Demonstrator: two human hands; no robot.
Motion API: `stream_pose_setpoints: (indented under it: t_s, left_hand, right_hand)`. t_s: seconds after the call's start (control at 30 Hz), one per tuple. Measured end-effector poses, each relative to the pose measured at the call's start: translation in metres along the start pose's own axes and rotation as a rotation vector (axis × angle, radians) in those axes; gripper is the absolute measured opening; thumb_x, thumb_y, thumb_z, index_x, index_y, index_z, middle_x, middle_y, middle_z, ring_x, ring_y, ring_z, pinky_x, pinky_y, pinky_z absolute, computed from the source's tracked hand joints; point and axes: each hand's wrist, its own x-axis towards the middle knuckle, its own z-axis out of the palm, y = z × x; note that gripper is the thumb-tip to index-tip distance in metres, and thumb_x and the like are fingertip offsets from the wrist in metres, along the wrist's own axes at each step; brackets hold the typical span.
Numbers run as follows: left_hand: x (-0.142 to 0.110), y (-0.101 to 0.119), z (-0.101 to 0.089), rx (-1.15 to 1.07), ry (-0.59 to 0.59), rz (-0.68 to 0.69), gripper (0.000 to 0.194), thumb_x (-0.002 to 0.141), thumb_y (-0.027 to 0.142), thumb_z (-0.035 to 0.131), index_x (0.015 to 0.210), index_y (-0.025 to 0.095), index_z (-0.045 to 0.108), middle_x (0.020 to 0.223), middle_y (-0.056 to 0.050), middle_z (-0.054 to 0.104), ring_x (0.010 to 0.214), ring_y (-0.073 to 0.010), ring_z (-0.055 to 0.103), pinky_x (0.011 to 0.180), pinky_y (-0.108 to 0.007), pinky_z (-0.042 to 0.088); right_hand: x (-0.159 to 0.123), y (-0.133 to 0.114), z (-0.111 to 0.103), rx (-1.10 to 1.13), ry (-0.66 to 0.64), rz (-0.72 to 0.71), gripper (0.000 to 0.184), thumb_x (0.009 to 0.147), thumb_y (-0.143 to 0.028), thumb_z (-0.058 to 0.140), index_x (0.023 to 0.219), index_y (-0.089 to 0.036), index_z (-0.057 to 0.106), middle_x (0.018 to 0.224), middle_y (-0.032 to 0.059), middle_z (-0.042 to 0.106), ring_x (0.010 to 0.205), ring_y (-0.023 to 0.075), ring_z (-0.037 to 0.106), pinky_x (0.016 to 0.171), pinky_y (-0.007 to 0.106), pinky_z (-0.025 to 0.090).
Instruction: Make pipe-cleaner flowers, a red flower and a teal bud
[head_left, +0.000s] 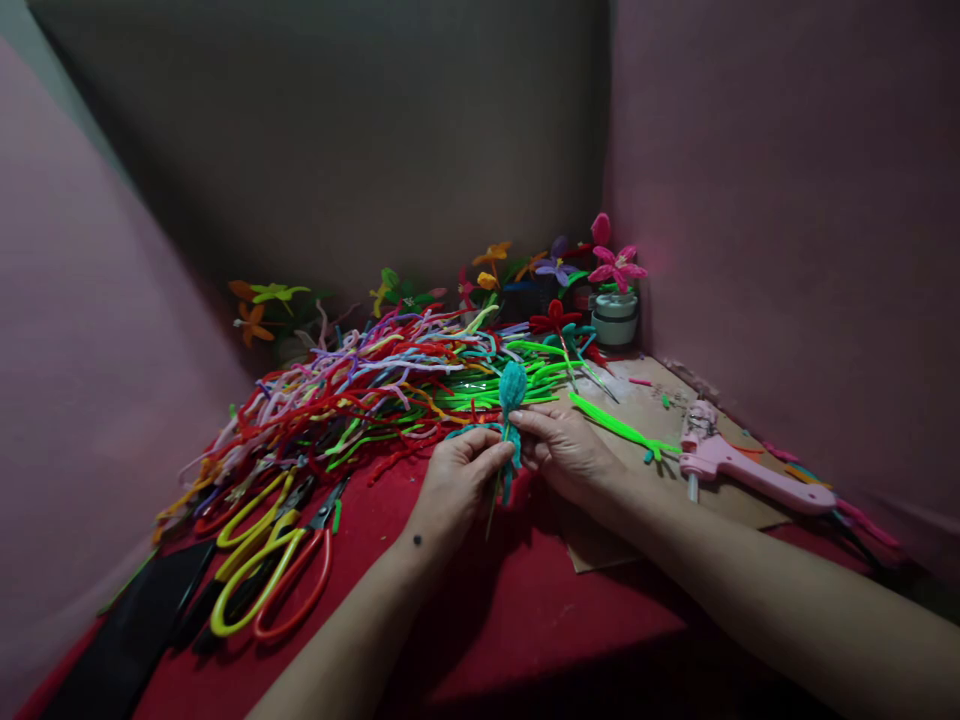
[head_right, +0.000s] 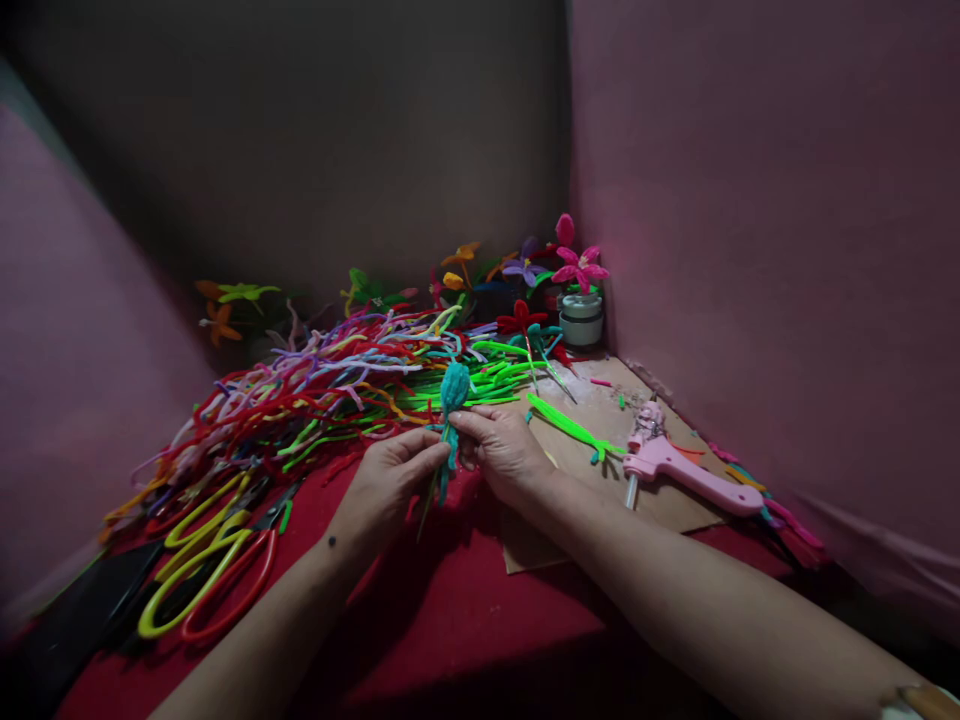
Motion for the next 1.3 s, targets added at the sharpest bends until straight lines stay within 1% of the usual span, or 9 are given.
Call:
stream_pose_setpoints:
  t_s: [0.2, 0.37, 0.47, 0.57, 0.7, 0.83, 0.97, 1.1, 1.3]
  left_hand:
    - [0.002, -0.006, -0.001, -0.075, -0.028, -0.045, 0.023, 0.071, 0.036, 0.064, 0.073, 0.013, 0.06, 0.054, 0.004, 0.053, 0.042, -0.0062, 0.044, 0.042, -0.018, 0.033]
    - [0.002, -0.005, 0.0, -0.007, 0.004, -0.029, 0.026, 0.072, 0.039, 0.062, 0.074, 0.013, 0.058, 0.053, 0.005, 0.053, 0.039, -0.0057, 0.041, 0.039, -0.019, 0.032]
    - [0.004, -0.002, 0.003, -0.022, 0.091, 0.07, 0.03, 0.07, 0.035, 0.066, 0.09, 0.014, 0.059, 0.072, 0.001, 0.062, 0.055, -0.0091, 0.054, 0.05, -0.02, 0.042]
    - [0.007, -0.002, 0.007, -0.042, 0.123, 0.128, 0.037, 0.068, 0.031, 0.068, 0.1, 0.015, 0.056, 0.083, -0.003, 0.066, 0.076, -0.0142, 0.061, 0.068, -0.025, 0.047]
    - [0.011, -0.005, 0.012, 0.168, 0.156, 0.278, 0.023, 0.074, 0.024, 0.062, 0.096, 0.017, 0.058, 0.09, -0.004, 0.068, 0.082, -0.0164, 0.062, 0.076, -0.029, 0.047]
    - [0.014, -0.01, 0.011, 0.568, 0.281, 0.474, 0.018, 0.08, 0.018, 0.053, 0.096, 0.017, 0.063, 0.088, -0.006, 0.068, 0.08, -0.0173, 0.062, 0.074, -0.028, 0.046]
    - [0.018, -0.015, 0.011, 0.838, 0.315, 0.616, 0.024, 0.084, 0.017, 0.046, 0.1, 0.015, 0.063, 0.086, -0.01, 0.066, 0.077, -0.019, 0.061, 0.069, -0.028, 0.046]
    - [0.019, -0.013, 0.012, 0.84, 0.316, 0.642, 0.023, 0.085, 0.016, 0.045, 0.098, 0.016, 0.064, 0.087, -0.008, 0.066, 0.077, -0.0168, 0.061, 0.069, -0.026, 0.045]
    - [0.018, -0.008, 0.011, 0.754, 0.322, 0.637, 0.019, 0.083, 0.016, 0.048, 0.092, 0.02, 0.064, 0.084, -0.005, 0.066, 0.078, -0.0159, 0.061, 0.072, -0.026, 0.046]
  right_hand:
    - [0.0, 0.003, -0.002, -0.005, -0.004, -0.008, 0.025, 0.065, -0.022, 0.066, 0.05, -0.017, 0.047, 0.04, -0.0078, 0.039, 0.034, 0.0038, 0.029, 0.035, 0.02, 0.02]
    - [-0.002, 0.003, -0.002, 0.001, 0.025, -0.008, 0.022, 0.062, -0.022, 0.066, 0.051, -0.018, 0.047, 0.042, -0.0074, 0.037, 0.038, 0.0048, 0.028, 0.038, 0.022, 0.019]
    - [-0.003, 0.003, 0.0, -0.001, 0.066, 0.008, 0.02, 0.06, -0.022, 0.066, 0.051, -0.017, 0.049, 0.042, -0.0079, 0.035, 0.039, 0.0048, 0.025, 0.039, 0.022, 0.017]
    - [-0.003, 0.007, 0.001, 0.048, 0.106, 0.005, 0.011, 0.059, -0.022, 0.066, 0.058, -0.017, 0.056, 0.044, -0.007, 0.041, 0.04, 0.0054, 0.029, 0.04, 0.022, 0.02]
    - [0.0, 0.011, 0.002, 0.152, 0.12, 0.053, 0.015, 0.055, -0.021, 0.069, 0.065, -0.016, 0.061, 0.048, -0.0054, 0.049, 0.043, 0.0065, 0.037, 0.042, 0.021, 0.025]
    - [-0.001, 0.008, 0.003, 0.181, 0.178, 0.126, 0.023, 0.052, -0.025, 0.072, 0.054, -0.016, 0.05, 0.039, -0.0092, 0.038, 0.036, 0.0039, 0.026, 0.037, 0.021, 0.016]
    - [-0.004, 0.005, 0.002, 0.105, 0.213, 0.08, 0.029, 0.053, -0.027, 0.072, 0.05, -0.018, 0.044, 0.035, -0.0111, 0.032, 0.033, 0.003, 0.021, 0.037, 0.022, 0.011]
    - [-0.003, 0.007, 0.0, -0.036, 0.249, 0.04, 0.03, 0.056, -0.032, 0.07, 0.049, -0.018, 0.045, 0.037, -0.0104, 0.032, 0.033, 0.0035, 0.023, 0.037, 0.023, 0.012]
    - [-0.001, 0.01, -0.004, -0.234, 0.216, -0.028, 0.028, 0.063, -0.036, 0.064, 0.049, -0.018, 0.048, 0.041, -0.0079, 0.035, 0.038, 0.0054, 0.026, 0.04, 0.024, 0.015]
